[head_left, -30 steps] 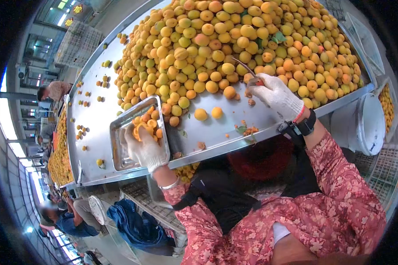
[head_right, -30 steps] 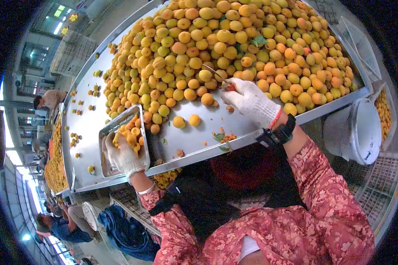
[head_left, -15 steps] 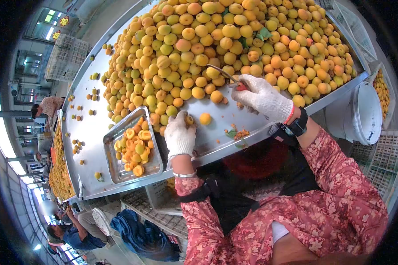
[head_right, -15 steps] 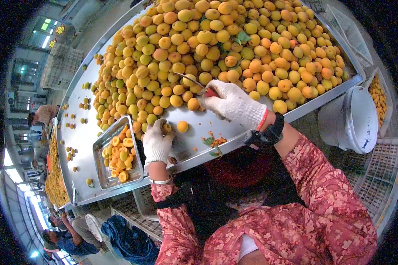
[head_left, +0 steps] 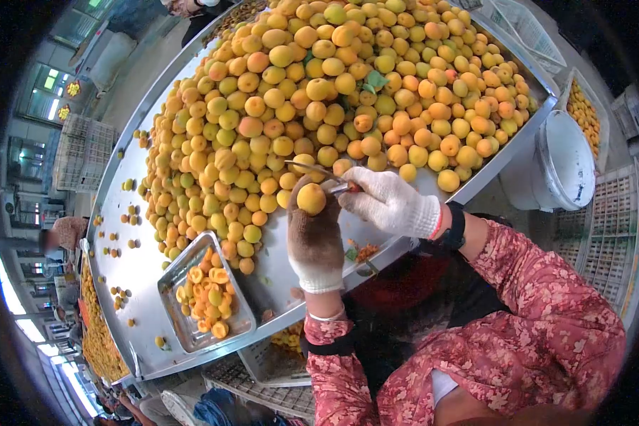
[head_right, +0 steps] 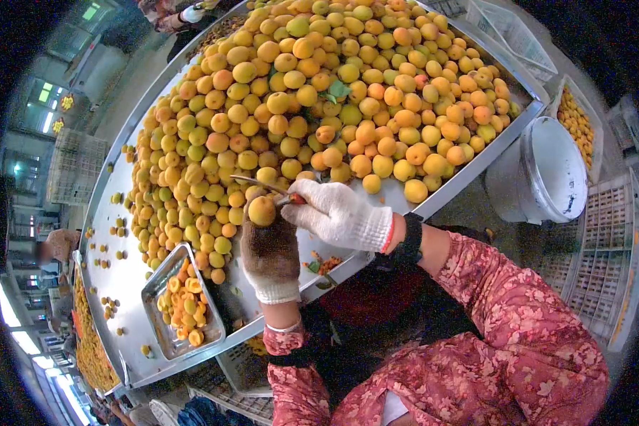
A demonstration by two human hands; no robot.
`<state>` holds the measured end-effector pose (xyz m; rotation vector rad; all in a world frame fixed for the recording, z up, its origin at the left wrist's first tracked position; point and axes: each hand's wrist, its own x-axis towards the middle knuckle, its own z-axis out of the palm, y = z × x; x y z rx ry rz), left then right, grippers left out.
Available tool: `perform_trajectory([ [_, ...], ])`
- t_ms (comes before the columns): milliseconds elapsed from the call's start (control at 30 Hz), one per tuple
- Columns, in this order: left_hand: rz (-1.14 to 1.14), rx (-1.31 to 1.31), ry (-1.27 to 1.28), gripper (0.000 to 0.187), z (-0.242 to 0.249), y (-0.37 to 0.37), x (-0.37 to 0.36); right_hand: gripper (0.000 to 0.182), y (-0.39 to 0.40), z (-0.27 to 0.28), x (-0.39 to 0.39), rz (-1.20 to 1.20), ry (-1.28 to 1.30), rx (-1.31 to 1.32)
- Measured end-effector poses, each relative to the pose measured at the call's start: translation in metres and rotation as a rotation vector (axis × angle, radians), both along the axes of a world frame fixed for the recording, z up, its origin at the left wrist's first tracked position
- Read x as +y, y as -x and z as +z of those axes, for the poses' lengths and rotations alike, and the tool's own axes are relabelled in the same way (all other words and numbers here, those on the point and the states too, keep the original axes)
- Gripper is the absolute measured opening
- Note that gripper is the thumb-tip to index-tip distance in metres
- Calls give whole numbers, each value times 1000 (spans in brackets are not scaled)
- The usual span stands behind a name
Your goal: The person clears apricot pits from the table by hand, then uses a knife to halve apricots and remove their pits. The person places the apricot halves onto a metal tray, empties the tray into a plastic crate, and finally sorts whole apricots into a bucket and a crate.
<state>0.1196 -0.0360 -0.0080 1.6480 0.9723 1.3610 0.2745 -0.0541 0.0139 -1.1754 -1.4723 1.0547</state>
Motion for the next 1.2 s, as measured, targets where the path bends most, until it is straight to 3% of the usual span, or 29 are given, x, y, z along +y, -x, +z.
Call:
perform_trajectory([
  [67,-67,-620,479,31,1,-6,-9,20,1,0,0,-34,-118,-78],
  [100,-21,70,-9,31,-1,1,-4,20,2,1,0,-31,-109,-81],
  [133,-22,69,-5,31,-2,0,-5,20,2,2,0,-26,-103,-83],
  [200,-97,-363,353,34,-3,-2,-8,20,4,-2,1,-37,-151,-111],
  [433,-45,-263,491,39,10,13,-11,21,11,2,-4,54,-74,-153],
  [500,27,-45,345,43,8,11,-13,21,11,0,-4,47,-123,-159],
  [600,58,-15,171,40,3,9,-12,21,11,1,-4,61,-157,-178],
  [867,78,55,187,31,1,15,-10,21,11,5,-5,89,-154,-202],
  [933,-9,-18,357,32,7,17,-11,22,10,5,-6,107,-92,-197],
  [1200,-7,64,395,27,13,17,-13,24,13,2,-7,87,-134,-180],
])
